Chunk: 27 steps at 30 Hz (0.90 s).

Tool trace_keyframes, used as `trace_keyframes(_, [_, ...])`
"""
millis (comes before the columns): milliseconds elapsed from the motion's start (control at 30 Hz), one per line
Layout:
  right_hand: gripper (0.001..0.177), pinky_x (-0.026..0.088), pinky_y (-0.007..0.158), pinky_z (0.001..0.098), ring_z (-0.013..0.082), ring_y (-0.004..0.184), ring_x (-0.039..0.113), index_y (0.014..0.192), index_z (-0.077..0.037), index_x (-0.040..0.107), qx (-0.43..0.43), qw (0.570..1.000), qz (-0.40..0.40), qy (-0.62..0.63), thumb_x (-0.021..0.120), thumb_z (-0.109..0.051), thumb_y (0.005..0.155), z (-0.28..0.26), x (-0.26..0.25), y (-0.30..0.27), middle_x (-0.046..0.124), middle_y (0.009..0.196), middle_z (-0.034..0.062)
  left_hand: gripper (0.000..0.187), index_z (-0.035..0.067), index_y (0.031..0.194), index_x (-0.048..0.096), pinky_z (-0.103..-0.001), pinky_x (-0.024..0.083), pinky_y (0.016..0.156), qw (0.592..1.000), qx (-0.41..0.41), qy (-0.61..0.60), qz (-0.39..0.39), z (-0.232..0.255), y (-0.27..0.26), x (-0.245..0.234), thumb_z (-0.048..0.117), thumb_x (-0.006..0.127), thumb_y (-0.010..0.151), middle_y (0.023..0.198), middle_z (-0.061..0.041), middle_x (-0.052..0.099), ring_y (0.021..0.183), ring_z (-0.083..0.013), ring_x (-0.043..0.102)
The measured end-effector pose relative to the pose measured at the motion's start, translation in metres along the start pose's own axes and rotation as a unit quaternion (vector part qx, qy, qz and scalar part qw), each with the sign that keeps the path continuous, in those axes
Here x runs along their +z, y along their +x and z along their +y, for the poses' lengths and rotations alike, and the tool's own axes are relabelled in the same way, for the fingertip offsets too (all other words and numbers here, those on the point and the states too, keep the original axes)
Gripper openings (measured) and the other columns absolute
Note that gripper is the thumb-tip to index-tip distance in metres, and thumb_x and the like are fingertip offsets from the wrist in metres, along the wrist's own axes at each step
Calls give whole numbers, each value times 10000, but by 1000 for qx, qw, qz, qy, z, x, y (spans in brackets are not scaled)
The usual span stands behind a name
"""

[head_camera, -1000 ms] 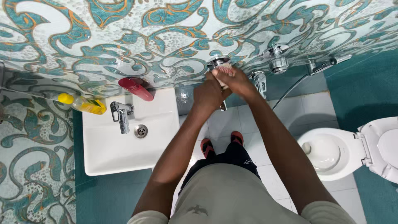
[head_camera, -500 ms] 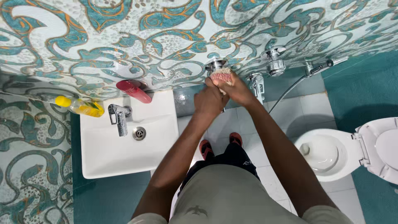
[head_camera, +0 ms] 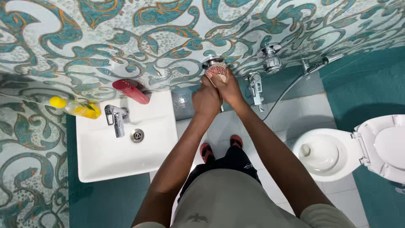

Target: The person cleans bathroom fixtures by wiping the shower taps, sink faucet, and bidet sprayer with a cloth.

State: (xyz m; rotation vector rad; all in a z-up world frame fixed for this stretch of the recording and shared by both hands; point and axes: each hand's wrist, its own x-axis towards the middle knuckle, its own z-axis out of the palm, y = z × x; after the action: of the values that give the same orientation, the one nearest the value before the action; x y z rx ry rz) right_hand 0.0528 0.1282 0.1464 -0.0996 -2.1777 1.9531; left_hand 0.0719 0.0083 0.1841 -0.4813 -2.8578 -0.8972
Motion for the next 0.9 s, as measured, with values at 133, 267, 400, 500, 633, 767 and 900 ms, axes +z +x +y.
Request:
trace_keyframes(133, [496,571,827,379,282,970,741,1350,17,465,-77,989,36,-120,655,-301,1021,6,-1,-24,733,1075,164,592,-133,1272,429,-425,552,581,992,21,117,30,-11,-13,20,217,677,863,895,-165,718,651,-278,726])
trace_keyframes(267, [447,560,855,415,364,986,740,1365,2,476,-91,986,41,-136,653,-263,1051,11,0,-40,727,1108,211,591,-166,1271,446,-411,561,599,979,83,157,98,-20,-25,35,198,652,854,860,-196,698,664,-298,716])
trace_keyframes(400, [502,547,842,416,386,994,708,1384,28,429,-133,971,29,-196,664,-259,1047,2,-8,-60,694,1138,234,408,-75,1176,485,-487,550,654,998,55,17,40,-29,-41,45,232,631,951,860,-207,691,691,-372,706])
trace_keyframes(500, [448,568,819,402,363,965,742,1280,0,552,-36,983,-16,-181,731,-289,987,-19,-31,-71,742,1091,180,523,-91,1148,468,-512,536,636,993,30,-61,-100,-23,-58,27,320,693,914,852,-265,674,699,-438,679])
trace_keyframes(633, [520,596,859,356,285,983,769,1232,-8,628,-117,971,86,-189,804,-372,905,-59,-35,-67,743,1121,153,675,-100,1260,470,-518,505,770,996,59,-60,4,0,-47,-32,367,764,872,1027,-278,639,913,-432,641])
trace_keyframes(767, [805,533,903,420,386,1102,642,1378,149,527,-218,909,100,-340,819,-465,947,-69,-32,-25,641,1217,317,958,-106,1400,398,-544,441,879,1000,-1,18,-20,13,-10,-51,443,830,745,1169,-278,579,1100,-439,558])
trace_keyframes(900, [748,565,870,419,280,1080,729,1320,4,689,181,967,-114,-138,677,-617,903,-56,-24,17,753,1196,190,1042,-144,1290,395,-545,482,852,997,20,62,-44,9,36,-36,511,887,647,1192,-290,612,1088,-445,600])
